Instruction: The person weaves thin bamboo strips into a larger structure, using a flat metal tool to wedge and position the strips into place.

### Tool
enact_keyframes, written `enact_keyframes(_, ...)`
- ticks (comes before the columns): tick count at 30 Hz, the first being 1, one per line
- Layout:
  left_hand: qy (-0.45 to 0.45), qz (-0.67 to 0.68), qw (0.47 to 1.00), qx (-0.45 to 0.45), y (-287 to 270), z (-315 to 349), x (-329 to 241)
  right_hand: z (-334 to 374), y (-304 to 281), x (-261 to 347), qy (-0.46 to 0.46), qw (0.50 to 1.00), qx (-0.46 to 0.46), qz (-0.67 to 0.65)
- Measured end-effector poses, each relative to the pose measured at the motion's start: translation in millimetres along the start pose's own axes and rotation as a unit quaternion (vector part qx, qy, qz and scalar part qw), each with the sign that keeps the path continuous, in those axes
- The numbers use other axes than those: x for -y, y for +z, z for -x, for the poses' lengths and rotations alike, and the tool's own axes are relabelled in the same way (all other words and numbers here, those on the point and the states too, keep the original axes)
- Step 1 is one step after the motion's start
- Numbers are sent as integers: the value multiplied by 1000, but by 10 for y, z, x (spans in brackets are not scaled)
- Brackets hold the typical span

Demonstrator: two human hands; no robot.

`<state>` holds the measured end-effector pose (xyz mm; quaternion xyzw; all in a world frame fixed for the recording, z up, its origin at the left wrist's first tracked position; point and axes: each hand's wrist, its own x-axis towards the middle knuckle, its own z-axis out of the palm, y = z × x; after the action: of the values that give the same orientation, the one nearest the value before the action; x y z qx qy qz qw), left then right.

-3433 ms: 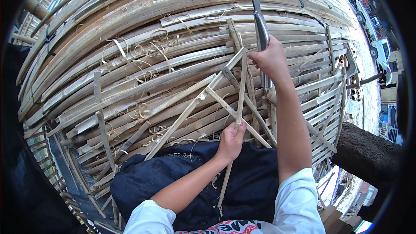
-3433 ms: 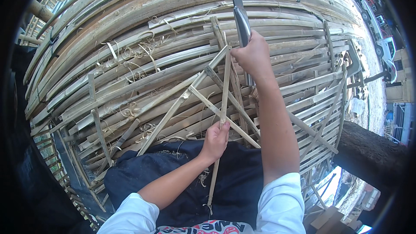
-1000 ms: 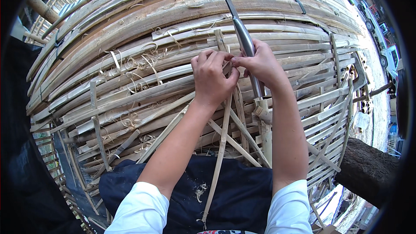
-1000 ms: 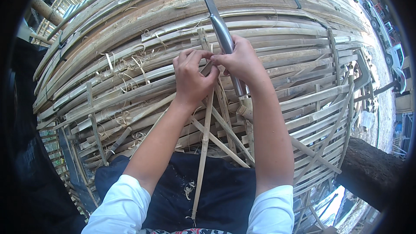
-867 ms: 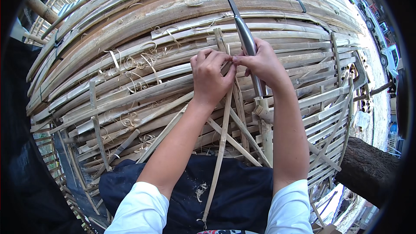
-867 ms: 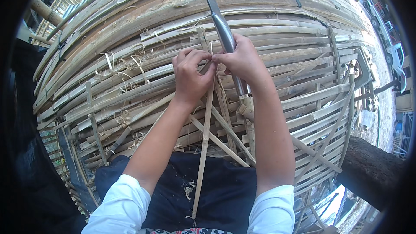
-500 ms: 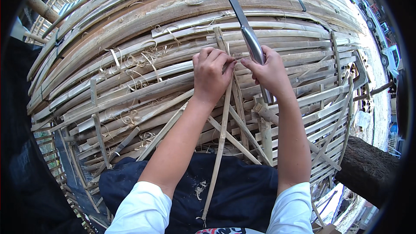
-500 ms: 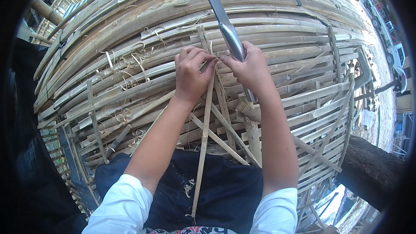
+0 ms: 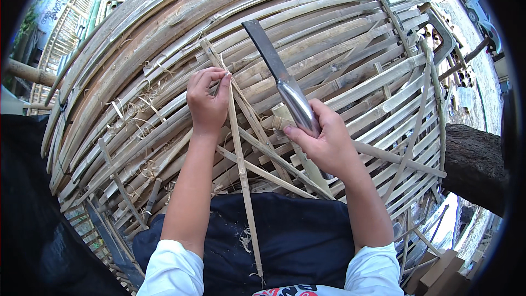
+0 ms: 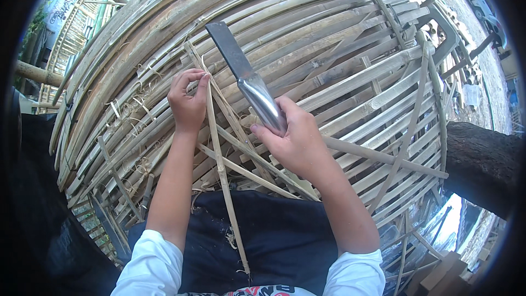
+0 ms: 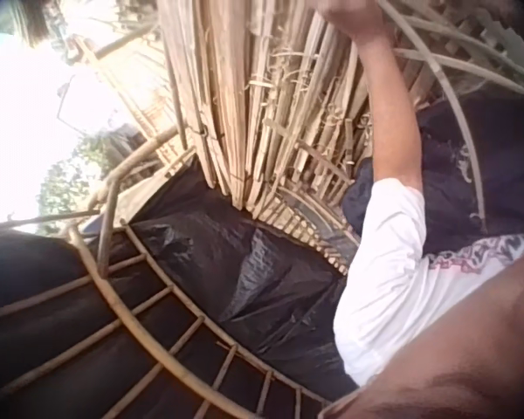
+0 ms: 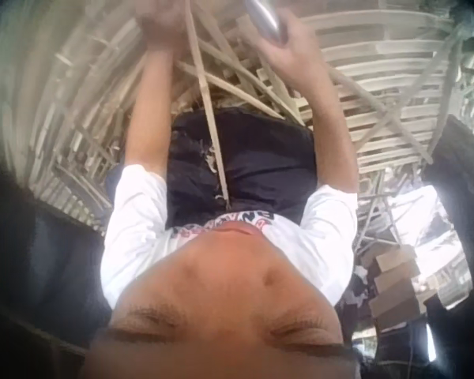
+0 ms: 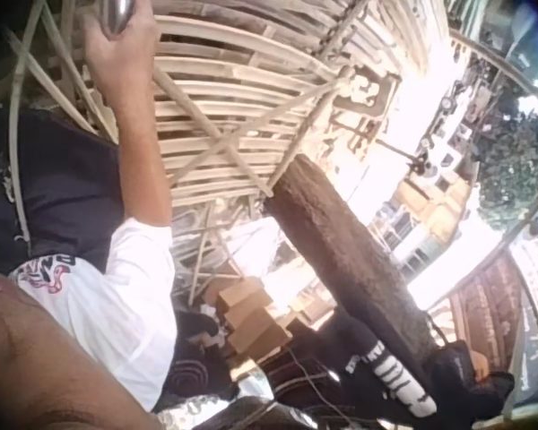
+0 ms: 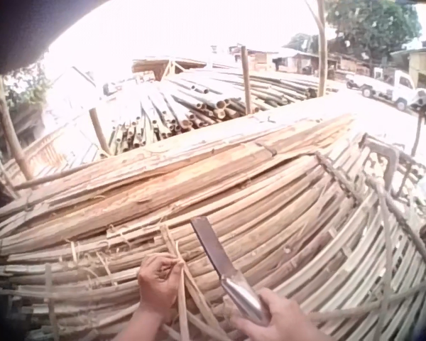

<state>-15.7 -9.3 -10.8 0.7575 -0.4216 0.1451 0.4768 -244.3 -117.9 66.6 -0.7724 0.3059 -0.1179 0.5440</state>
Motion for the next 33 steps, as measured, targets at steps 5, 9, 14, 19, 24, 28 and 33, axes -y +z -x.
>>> enact_keyframes(5,-15,0,1000,5,-51,0,61,138,37,74,7,999,42,-20)
enact_keyframes(9,10,12,1000,-14,-14,-14,61,188,255,-147,-156,987,-5,42)
enact_keyframes(14,-7,13,1000,3,-15,-13,66,138,518,-266,-200,975,-59,73)
enact_keyframes(19,21,-4,1000,-14,-8,-8,116,172,715,-225,-153,978,-25,139)
enact_keyframes(24,13,-20,1000,-15,17,13,83,194,874,-226,-143,979,-54,137)
enact_keyframes(28,2,-34,999,-25,1,13,67,219,936,-178,-137,979,-85,122)
enact_keyframes(33,-10,-42,999,-23,-2,22,65,254,991,-15,-110,981,-96,125)
